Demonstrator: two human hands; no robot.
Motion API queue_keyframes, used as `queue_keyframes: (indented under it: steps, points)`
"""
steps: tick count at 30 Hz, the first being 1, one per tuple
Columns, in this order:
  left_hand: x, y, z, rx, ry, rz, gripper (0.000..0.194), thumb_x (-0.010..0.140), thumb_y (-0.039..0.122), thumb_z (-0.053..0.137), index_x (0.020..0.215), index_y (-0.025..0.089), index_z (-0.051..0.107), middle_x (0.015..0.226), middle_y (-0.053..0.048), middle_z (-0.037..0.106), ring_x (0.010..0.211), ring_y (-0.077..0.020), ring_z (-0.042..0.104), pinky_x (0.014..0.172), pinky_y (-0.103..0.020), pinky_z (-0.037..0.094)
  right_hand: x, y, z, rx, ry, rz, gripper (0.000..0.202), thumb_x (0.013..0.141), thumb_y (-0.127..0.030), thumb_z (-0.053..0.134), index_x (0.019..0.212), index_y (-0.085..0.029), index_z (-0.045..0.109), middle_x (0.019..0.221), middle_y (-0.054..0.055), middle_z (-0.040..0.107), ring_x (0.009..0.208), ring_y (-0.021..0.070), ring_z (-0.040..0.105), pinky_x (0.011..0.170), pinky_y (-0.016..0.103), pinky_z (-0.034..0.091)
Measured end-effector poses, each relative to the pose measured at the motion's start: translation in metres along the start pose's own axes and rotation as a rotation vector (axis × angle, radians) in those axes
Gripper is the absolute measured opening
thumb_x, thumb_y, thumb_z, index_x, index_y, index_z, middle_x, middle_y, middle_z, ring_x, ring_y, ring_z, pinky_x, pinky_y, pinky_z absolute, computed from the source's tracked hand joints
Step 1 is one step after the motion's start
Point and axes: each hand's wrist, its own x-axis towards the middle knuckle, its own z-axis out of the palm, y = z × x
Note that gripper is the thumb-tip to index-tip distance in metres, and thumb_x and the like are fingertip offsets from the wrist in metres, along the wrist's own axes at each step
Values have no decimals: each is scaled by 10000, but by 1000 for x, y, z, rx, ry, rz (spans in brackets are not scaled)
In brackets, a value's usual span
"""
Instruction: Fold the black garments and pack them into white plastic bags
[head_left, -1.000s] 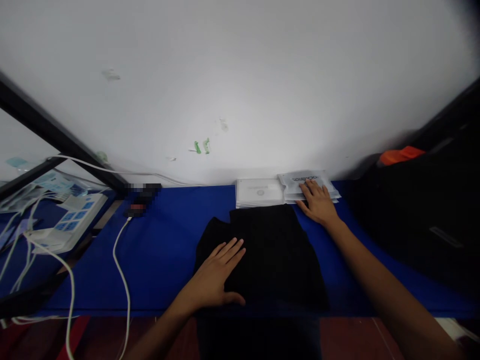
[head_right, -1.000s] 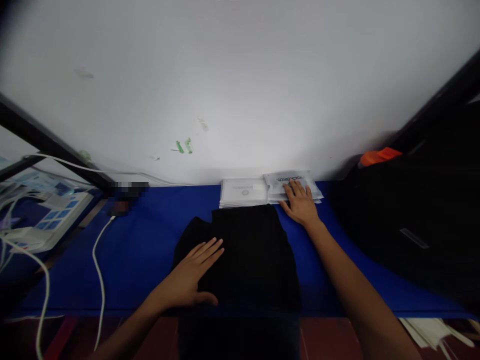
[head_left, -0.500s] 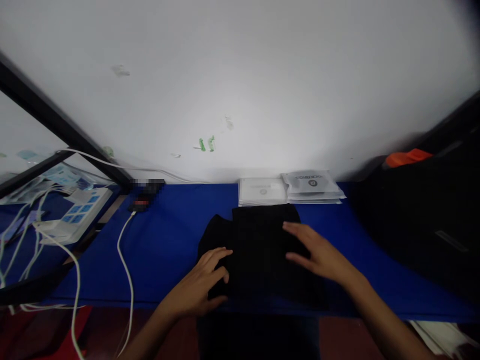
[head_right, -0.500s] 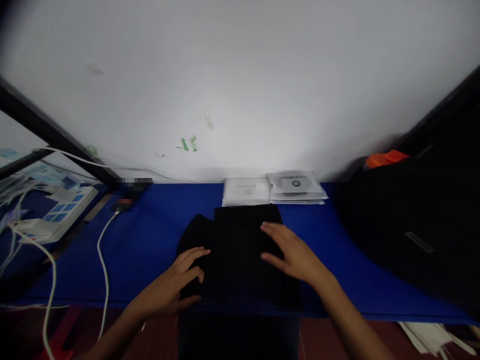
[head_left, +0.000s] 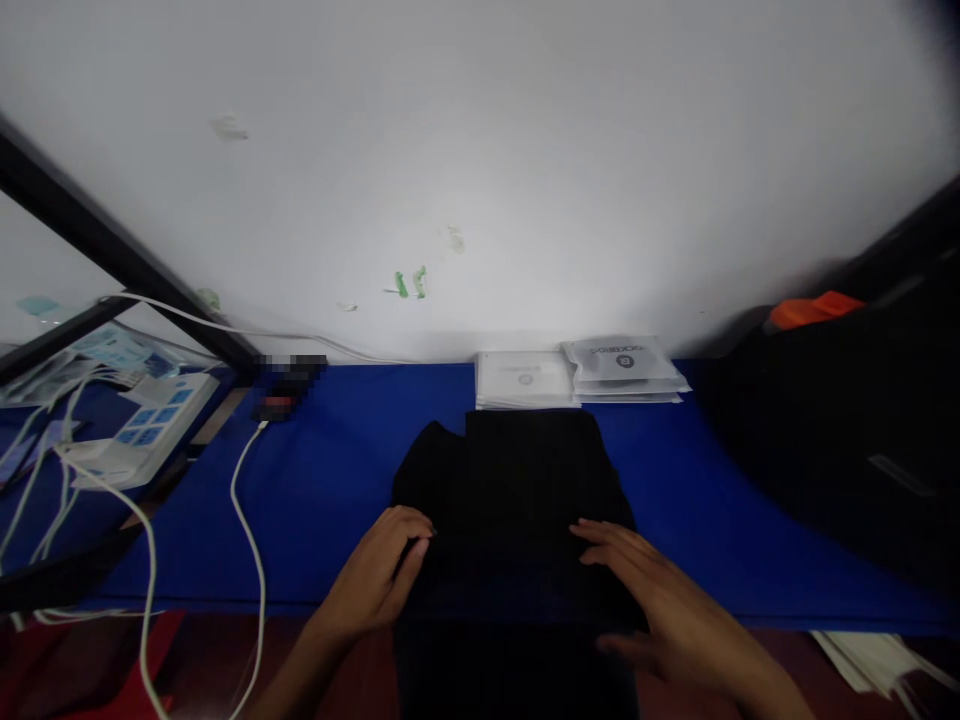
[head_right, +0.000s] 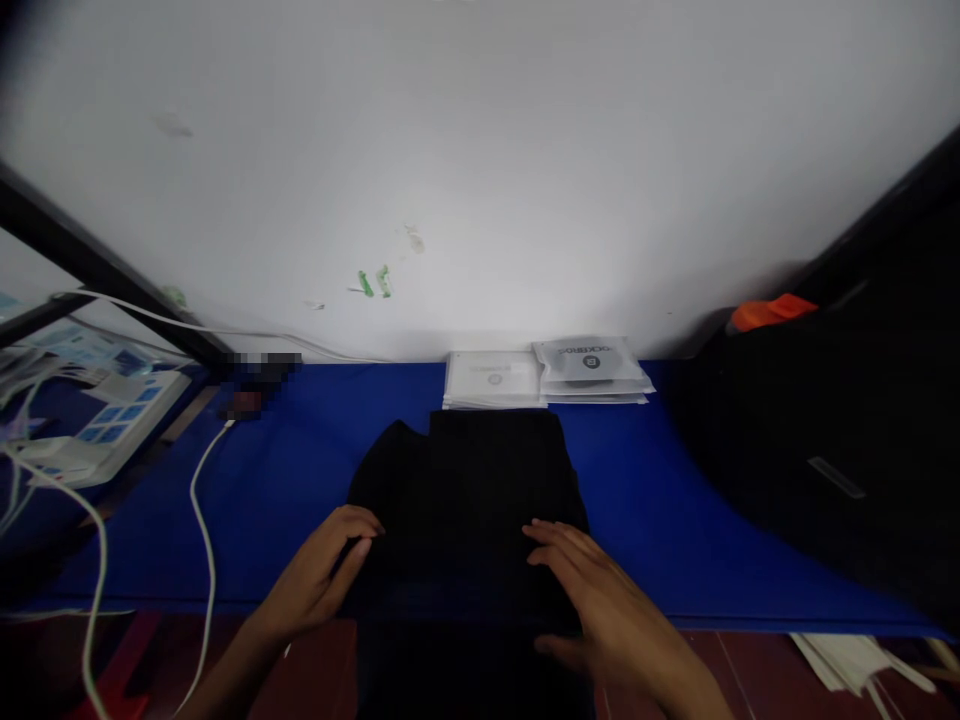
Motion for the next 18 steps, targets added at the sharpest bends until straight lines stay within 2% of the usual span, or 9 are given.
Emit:
queue_keyframes:
  steps: [4, 7, 9, 11, 13, 15, 18]
  points:
    - [8, -2, 3, 66, 81, 15, 184, 1004, 214, 417, 960, 198, 596, 793, -41, 641, 704, -169, 609, 640, -288, 514, 1, 3, 0, 8, 17, 13, 319, 823, -91, 608, 1092, -264, 616, 1375, 69, 607, 1285, 281, 557, 1008, 484, 533]
    - [14, -7, 3, 96, 93, 69, 216, 995, 387, 515, 927, 200, 600, 735, -9, 623, 634, -155, 589, 595, -271, 487, 4, 12, -7, 73, 76, 56, 236, 920, -173, 539, 1122, -274, 607, 1226, 61, 691, 1105, 248, 676, 893, 421, 594]
    - [17, -14, 0, 94, 49, 104, 296, 929, 495, 600, 914, 200, 604, 747, -4, 636, 647, -159, 605, 614, -275, 495, 8, 18, -14, 113, 106, 101, 217, 966, -231, 490, 1145, -286, 600, 1080, 41, 732, 949, 225, 723, 787, 373, 616]
    - [21, -22, -3, 75, -19, 110, 284, 928, 486, 607, 927, 202, 612, 791, -10, 661, 701, -164, 635, 660, -276, 510, 15, 25, -21, 138, 144, 134, 180, 981, -287, 484, 1102, -285, 617, 955, 20, 742, 841, 212, 732, 701, 325, 610]
    - [29, -32, -7, 57, -45, 85, 219, 979, 417, 551, 976, 209, 622, 855, -16, 688, 758, -163, 664, 703, -267, 520, 25, 33, -27, 143, 222, 163, 167, 976, -345, 504, 1046, -270, 635, 904, 19, 740, 797, 212, 728, 643, 297, 592]
    - [43, -39, -9, 94, -8, 18, 215, 1003, 389, 504, 1062, 217, 619, 896, -17, 703, 771, -161, 682, 693, -254, 524, 40, 43, -30, 128, 297, 196, 190, 971, -389, 511, 1025, -257, 637, 893, 26, 736, 764, 212, 720, 586, 284, 569]
    - [72, -41, -11, 302, 48, -108, 264, 979, 425, 527, 1108, 213, 618, 864, -15, 700, 759, -179, 680, 616, -244, 504, 65, 59, -35, 40, 389, 197, 231, 951, -419, 539, 1080, -242, 611, 874, 38, 717, 718, 214, 693, 586, 311, 560]
